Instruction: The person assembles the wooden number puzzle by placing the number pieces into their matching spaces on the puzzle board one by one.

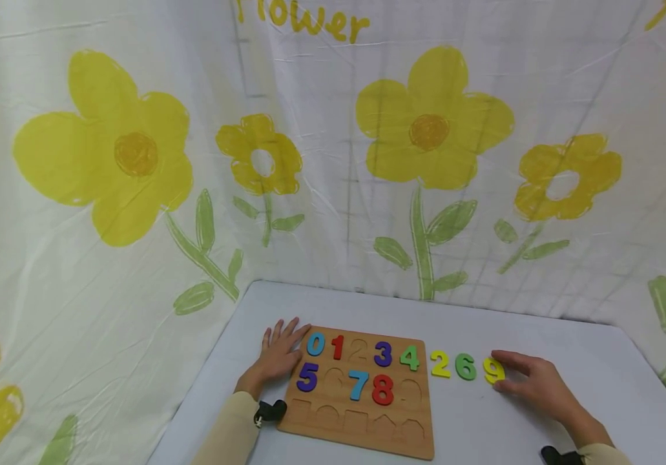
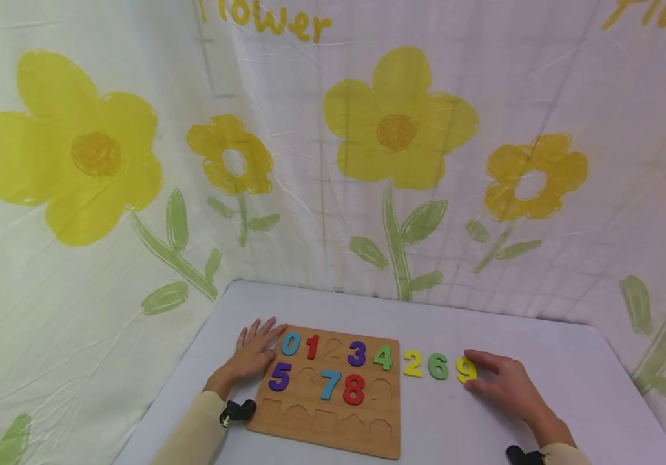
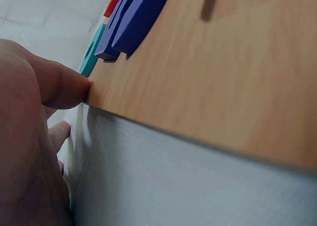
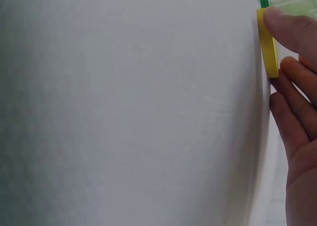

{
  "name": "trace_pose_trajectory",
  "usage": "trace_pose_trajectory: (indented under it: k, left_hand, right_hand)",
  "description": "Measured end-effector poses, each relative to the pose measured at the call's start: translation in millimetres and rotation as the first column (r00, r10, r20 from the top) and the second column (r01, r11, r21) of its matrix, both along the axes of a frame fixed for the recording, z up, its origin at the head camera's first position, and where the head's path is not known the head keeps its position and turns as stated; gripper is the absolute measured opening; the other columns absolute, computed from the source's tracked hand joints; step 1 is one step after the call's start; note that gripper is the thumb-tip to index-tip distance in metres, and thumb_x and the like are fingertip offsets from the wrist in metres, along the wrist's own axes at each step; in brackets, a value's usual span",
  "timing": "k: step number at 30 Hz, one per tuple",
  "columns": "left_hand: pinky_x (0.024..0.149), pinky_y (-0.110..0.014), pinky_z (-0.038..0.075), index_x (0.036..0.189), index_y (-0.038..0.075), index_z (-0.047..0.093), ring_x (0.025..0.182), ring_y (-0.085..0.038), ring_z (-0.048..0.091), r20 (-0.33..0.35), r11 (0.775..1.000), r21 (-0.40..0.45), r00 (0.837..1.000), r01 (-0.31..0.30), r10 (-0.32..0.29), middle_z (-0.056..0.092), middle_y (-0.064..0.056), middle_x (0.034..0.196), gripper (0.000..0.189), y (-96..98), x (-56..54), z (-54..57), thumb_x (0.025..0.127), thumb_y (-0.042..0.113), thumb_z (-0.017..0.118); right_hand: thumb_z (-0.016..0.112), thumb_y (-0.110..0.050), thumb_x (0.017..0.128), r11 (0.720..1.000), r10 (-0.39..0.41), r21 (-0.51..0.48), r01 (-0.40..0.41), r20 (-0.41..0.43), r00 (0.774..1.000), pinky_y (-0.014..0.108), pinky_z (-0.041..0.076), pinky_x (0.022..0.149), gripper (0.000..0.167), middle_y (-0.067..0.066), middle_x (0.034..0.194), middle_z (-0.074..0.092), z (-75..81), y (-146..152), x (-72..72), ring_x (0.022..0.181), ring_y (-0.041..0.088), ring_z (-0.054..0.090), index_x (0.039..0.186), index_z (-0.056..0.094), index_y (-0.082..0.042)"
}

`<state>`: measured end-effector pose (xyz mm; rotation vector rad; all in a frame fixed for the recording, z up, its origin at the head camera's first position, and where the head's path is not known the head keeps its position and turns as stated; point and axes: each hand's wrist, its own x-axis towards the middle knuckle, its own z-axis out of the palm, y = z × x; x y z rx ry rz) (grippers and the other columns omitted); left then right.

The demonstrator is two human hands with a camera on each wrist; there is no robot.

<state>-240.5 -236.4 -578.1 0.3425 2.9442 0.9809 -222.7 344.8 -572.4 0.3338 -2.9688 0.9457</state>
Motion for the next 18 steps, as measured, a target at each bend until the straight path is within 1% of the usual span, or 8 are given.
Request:
trace_pose_trajectory:
  k: [4, 6, 9, 12, 16, 18]
  left_hand:
    - [0.129, -0.077, -0.003, 0.163, 0.010, 0.051, 0.166, -0.058, 0.009, 0.014, 1.000, -0.012, 1.000, -0.005, 0.005, 0.031, -0.026, 0.177, 0.065, -0.5, -0.9, 0.2, 0.098, 0.012, 0.054]
    - [0.129, -0.076, -0.004, 0.163, 0.010, 0.051, 0.166, -0.057, 0.008, 0.015, 1.000, -0.007, 1.000, -0.008, 0.008, 0.030, -0.025, 0.178, 0.065, -0.8, -2.1, -3.0, 0.098, 0.013, 0.053]
    - [0.129, -0.076, -0.005, 0.162, 0.010, 0.052, 0.166, -0.057, 0.008, 0.001, 1.000, 0.011, 1.000, -0.012, 0.012, 0.031, -0.025, 0.177, 0.065, -1.4, -4.1, -9.8, 0.098, 0.014, 0.053]
    - [0.130, -0.074, -0.006, 0.163, 0.012, 0.051, 0.167, -0.055, 0.007, -0.005, 1.000, 0.014, 1.000, -0.019, 0.019, 0.030, -0.023, 0.178, 0.064, -1.8, -5.2, -14.4, 0.099, 0.016, 0.052]
    - [0.129, -0.074, -0.007, 0.164, 0.013, 0.051, 0.167, -0.056, 0.007, -0.008, 1.000, 0.010, 1.000, -0.017, 0.017, 0.030, -0.024, 0.178, 0.065, -2.1, -5.8, -15.0, 0.099, 0.018, 0.052]
    - [0.130, -0.074, -0.007, 0.165, 0.013, 0.050, 0.167, -0.056, 0.006, -0.005, 1.000, 0.004, 1.000, -0.016, 0.016, 0.030, -0.024, 0.178, 0.066, -2.4, -6.1, -15.3, 0.099, 0.018, 0.052]
  right_hand:
    - [0.098, -0.034, 0.080, 1.000, 0.014, 0.010, -0.014, -0.015, 1.000, 0.034, 0.062, 0.100, 0.070, 0.010, 0.138, 0.077, 0.3, -1.1, 1.4, 0.123, 0.012, 0.074, 0.140, 0.074, -0.006]
    - [0.098, -0.032, 0.080, 1.000, 0.021, 0.009, -0.021, -0.026, 0.999, 0.035, 0.063, 0.099, 0.069, 0.011, 0.138, 0.077, 0.9, -1.6, 2.0, 0.122, 0.011, 0.074, 0.140, 0.074, -0.006]
    - [0.098, -0.032, 0.080, 1.000, 0.016, 0.012, -0.015, -0.035, 0.999, 0.032, 0.063, 0.097, 0.068, 0.010, 0.137, 0.078, 1.3, -1.9, 2.1, 0.121, 0.007, 0.072, 0.139, 0.075, -0.007]
    - [0.097, -0.032, 0.081, 1.000, 0.012, 0.010, -0.011, -0.027, 1.000, 0.033, 0.063, 0.097, 0.067, 0.011, 0.137, 0.078, 1.4, -2.1, 2.2, 0.122, 0.014, 0.074, 0.139, 0.075, -0.007]
    - [0.097, -0.028, 0.082, 1.000, 0.003, 0.007, -0.003, 0.000, 1.000, 0.036, 0.064, 0.098, 0.066, 0.013, 0.137, 0.077, 4.8, -2.5, 4.2, 0.125, 0.031, 0.075, 0.140, 0.074, -0.006]
    - [0.096, -0.027, 0.082, 1.000, -0.008, 0.007, 0.008, 0.010, 1.000, 0.034, 0.064, 0.096, 0.065, 0.012, 0.137, 0.078, 8.7, -3.2, 6.8, 0.124, 0.034, 0.075, 0.140, 0.074, -0.007]
